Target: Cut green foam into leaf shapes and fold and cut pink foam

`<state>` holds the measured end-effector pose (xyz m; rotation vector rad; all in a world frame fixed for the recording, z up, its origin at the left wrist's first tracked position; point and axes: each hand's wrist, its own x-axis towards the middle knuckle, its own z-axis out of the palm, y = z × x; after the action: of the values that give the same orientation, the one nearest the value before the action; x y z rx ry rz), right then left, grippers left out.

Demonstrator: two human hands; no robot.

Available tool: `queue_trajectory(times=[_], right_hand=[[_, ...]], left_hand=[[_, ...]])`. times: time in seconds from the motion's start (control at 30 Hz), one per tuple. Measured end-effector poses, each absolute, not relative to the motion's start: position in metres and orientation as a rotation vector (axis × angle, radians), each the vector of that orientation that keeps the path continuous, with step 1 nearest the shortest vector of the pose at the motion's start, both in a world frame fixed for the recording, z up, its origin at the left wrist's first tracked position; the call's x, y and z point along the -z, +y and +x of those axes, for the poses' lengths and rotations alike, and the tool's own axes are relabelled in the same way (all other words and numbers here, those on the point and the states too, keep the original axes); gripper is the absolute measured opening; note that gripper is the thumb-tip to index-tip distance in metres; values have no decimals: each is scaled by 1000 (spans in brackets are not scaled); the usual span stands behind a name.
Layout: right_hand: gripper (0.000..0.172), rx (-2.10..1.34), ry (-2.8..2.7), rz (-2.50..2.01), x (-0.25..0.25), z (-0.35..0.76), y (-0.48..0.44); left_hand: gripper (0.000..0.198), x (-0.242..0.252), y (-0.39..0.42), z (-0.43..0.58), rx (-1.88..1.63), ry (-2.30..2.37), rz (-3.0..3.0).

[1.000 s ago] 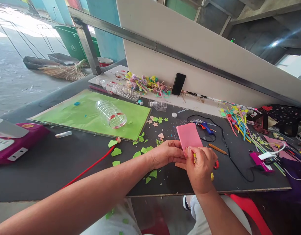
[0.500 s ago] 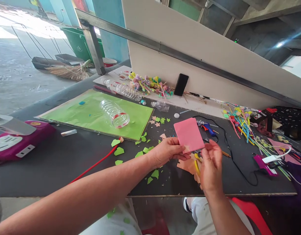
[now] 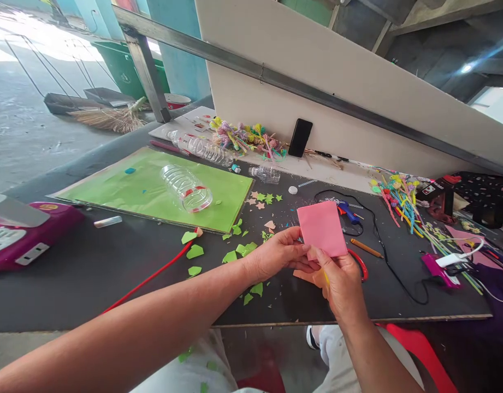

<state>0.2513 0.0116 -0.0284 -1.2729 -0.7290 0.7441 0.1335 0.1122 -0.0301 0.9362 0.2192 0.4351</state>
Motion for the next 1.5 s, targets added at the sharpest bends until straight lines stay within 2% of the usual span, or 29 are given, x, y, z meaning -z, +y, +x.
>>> queue_trajectory(times=[0.23,0.37,0.5,0.67,0.87,1.1,1.27,1.4,1.5], right_hand=[[26,-790,-656,-1239,29,251,14],[13,-851,-645,-1163,27,252,13],[4,-997,-607,-1042,21,253,11],[8,-1263,-532,-1028,17,258,9],[13,-1249,-560,-1025,18,256,9],[7,-1162,-578,-1001,19,252,9],[13,-1110,-572,-1065,20,251,9],[8,-1064,-600,-1060,20,247,9],[12,-1031,-625,-1110,21,245,9]], left_hand=[[28,28,115,131,-369,238,896],[26,32,116,131,-358,213,925],[28,31,116,130,-351,206,978],[31,25,115,128,-350,178,958],[32,24,114,127,-359,180,966],[31,26,116,127,-364,181,995],[30,26,116,127,-364,172,973],[29,27,115,129,-363,203,1008],[28,27,116,130,-363,236,1052]])
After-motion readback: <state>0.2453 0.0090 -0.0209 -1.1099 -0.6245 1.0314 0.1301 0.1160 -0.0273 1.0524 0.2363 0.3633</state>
